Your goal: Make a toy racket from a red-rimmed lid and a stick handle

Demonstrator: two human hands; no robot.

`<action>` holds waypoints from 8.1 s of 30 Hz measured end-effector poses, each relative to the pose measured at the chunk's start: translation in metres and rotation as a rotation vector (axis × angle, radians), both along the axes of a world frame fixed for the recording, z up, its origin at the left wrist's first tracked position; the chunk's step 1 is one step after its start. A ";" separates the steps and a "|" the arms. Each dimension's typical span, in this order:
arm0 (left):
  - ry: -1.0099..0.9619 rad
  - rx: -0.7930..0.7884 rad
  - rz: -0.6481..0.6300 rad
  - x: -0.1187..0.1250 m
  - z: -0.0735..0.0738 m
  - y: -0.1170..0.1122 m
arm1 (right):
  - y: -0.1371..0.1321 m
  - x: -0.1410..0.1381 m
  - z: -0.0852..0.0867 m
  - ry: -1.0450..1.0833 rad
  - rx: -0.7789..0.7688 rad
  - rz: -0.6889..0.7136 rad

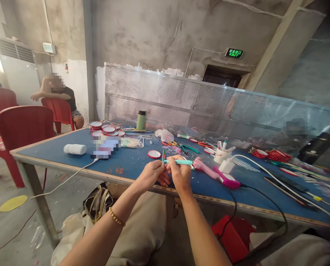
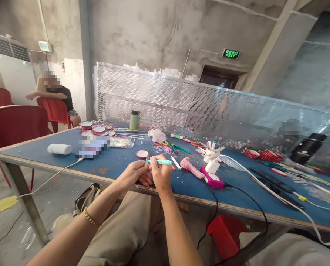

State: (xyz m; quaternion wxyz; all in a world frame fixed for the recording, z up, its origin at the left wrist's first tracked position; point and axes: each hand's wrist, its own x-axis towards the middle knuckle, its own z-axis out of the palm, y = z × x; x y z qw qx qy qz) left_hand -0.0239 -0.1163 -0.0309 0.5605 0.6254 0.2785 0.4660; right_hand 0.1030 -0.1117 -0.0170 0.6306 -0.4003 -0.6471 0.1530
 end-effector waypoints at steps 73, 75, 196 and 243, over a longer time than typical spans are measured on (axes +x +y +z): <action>-0.006 -0.003 0.007 0.000 0.000 0.001 | -0.001 0.000 0.002 -0.062 0.024 -0.025; -0.006 -0.006 0.005 0.001 0.000 0.001 | -0.002 0.000 0.002 -0.048 0.027 -0.038; -0.021 -0.015 -0.005 0.001 -0.003 0.002 | 0.001 0.002 -0.001 -0.057 0.034 -0.028; -0.008 -0.035 0.000 0.001 0.002 0.000 | 0.000 0.001 -0.002 0.071 0.012 0.043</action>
